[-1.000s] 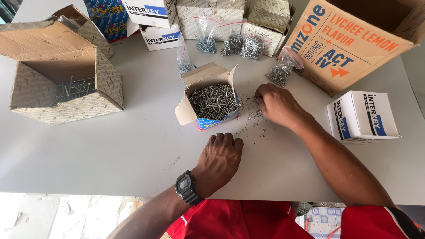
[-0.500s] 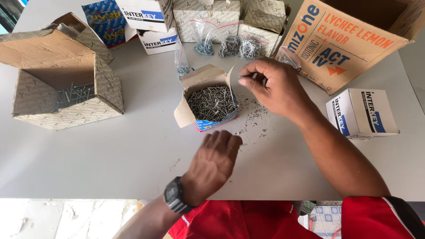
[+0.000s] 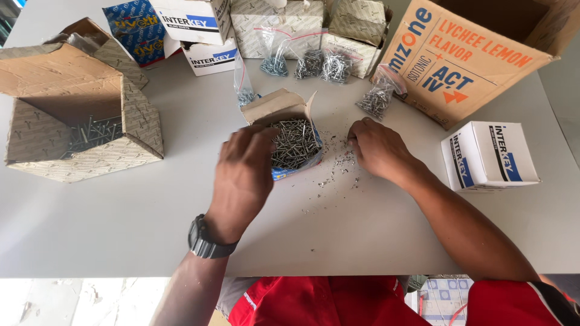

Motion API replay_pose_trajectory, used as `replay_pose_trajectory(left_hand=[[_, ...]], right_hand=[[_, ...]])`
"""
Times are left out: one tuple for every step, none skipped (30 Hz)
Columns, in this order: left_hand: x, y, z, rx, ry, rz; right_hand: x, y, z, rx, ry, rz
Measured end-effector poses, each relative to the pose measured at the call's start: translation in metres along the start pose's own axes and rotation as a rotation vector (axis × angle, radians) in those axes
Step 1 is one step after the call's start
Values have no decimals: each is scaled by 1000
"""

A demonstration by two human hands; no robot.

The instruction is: The person sorts various metal rivets and nails from a workspace into individual boxes and small plastic bags by hand.

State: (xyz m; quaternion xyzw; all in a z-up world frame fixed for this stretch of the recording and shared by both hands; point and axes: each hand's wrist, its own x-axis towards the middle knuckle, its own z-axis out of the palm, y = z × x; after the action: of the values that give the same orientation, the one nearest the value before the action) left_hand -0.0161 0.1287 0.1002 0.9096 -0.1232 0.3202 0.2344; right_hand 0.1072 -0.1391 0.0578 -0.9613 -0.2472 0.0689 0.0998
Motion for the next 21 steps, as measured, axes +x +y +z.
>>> replay_pose_trajectory(left_hand=[[-5, -4, -3, 45, 79, -63], [-7, -6, -9, 52, 82, -71], [-10, -8, -15, 27, 132, -145], [-12, -10, -20, 2, 182, -218], [-18, -13, -21, 6, 181, -218], [-24, -15, -22, -14, 180, -284], [-27, -18, -21, -39, 184, -344], [-29, -18, -22, -41, 188, -339], [-32, -18, -23, -78, 96, -440], [-34, -18, -24, -115, 3, -538], [-38, -22, -22, -113, 10, -541], [-41, -26, -20, -135, -83, -603], [-45, -31, -18, -156, -172, -667], [-44, -30, -21, -153, -159, -672], [-43, -29, -23, -284, -186, -727], [-42, -28, -24, -417, -212, -778], [-41, -29, -23, -416, -212, -776], [-40, -30, -21, -602, -124, -731], [-37, -31, -17, -791, -37, -676], [-32, -26, -14, -795, -39, -669], [-28, -20, -13, -761, -10, -595]], right_hand=[[1, -4, -3, 10, 9, -5], [-4, -10, -11, 10, 6, -15], [-9, -15, -19, 96, 186, -174], [-14, -20, -28, 185, 368, -334], [-17, -32, -36, 189, 368, -335], [-21, -44, -45, 289, 398, -437], [-24, -55, -57, 383, 433, -537], [-25, -63, -59, 379, 438, -537], [-25, -71, -62, 432, 473, -589], [-26, -80, -64, 484, 508, -642], [-25, -78, -61, 482, 507, -649], [-24, -76, -58, 483, 549, -628], [-21, -75, -55, 484, 589, -612], [-22, -74, -56, 482, 586, -626], [-23, -72, -57, 523, 493, -534], [-24, -69, -58, 560, 400, -444], [-21, -72, -57, 560, 401, -444], [-18, -74, -56, 646, 242, -395], [-15, -74, -57, 726, 86, -340], [-13, -71, -49, 723, 92, -337], [-9, -69, -42, 838, 41, -360]])
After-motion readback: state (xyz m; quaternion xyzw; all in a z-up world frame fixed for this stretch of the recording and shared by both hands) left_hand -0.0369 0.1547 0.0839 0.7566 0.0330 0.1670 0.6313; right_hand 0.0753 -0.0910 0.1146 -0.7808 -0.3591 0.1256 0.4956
